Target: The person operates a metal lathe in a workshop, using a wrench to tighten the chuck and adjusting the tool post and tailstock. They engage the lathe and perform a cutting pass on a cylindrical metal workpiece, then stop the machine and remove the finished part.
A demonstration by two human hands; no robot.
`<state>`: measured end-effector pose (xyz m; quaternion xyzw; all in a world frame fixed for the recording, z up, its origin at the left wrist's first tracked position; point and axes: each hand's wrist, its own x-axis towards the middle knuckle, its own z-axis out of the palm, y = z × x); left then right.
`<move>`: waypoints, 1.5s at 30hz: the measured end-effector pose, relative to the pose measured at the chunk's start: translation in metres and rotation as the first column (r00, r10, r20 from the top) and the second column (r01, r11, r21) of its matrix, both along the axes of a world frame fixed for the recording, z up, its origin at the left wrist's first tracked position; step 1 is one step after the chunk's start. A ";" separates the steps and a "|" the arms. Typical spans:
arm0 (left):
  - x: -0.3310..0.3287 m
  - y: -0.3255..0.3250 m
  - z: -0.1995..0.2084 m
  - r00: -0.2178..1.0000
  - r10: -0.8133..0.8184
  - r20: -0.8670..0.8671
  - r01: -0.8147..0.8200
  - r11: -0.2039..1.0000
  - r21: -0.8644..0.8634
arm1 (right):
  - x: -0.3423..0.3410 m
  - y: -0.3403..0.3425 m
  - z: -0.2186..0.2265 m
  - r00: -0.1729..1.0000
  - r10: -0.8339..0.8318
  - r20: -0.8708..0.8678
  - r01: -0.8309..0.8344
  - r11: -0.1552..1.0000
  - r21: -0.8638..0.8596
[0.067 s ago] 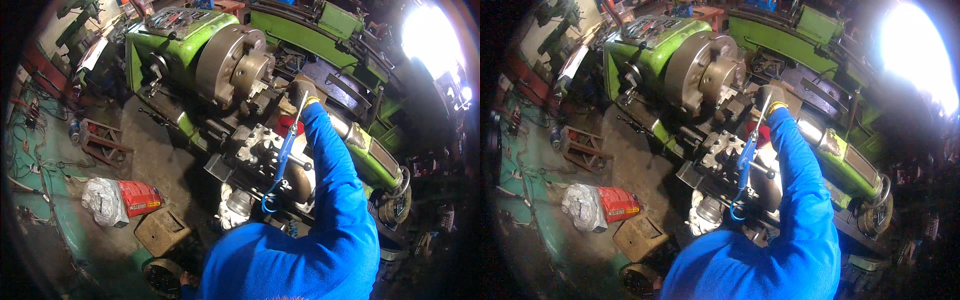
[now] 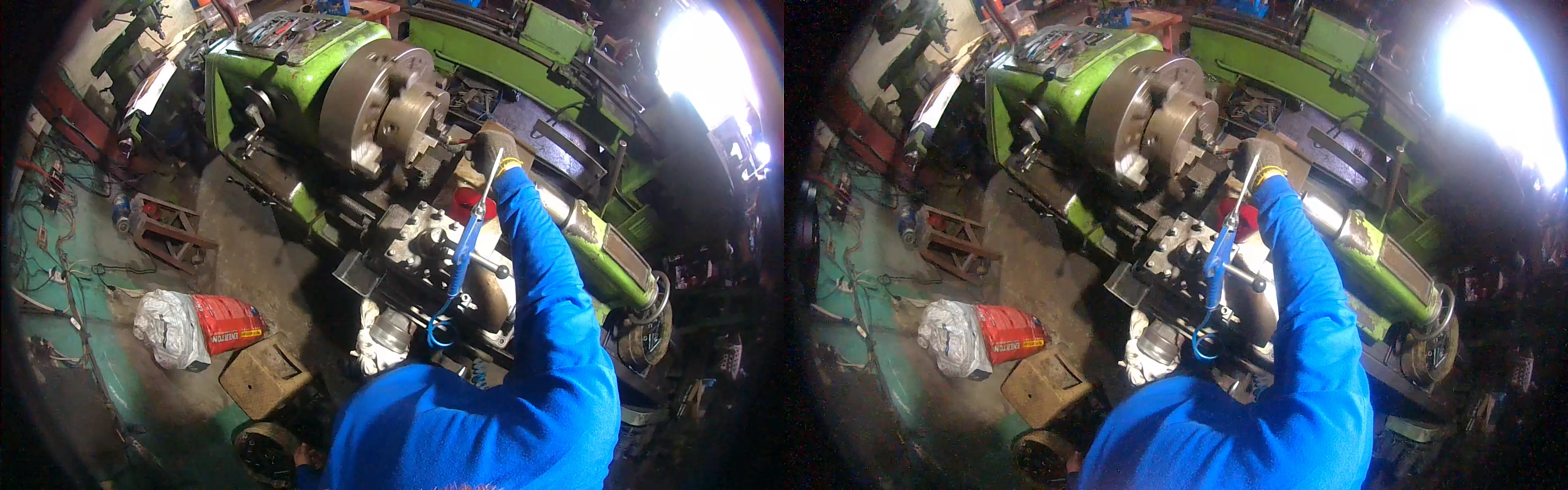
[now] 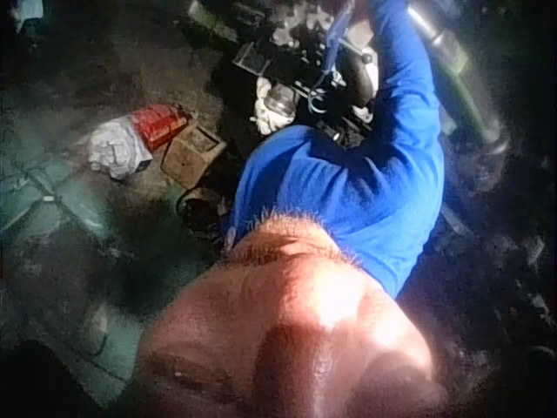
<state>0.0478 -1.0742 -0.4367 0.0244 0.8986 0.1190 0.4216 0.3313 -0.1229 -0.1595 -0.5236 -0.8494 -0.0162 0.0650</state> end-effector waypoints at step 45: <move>0.020 0.007 0.017 0.998 0.037 0.045 -0.038 0.999 0.029 | 0.088 -0.149 0.039 0.634 -0.414 -0.653 0.279 0.910 -0.306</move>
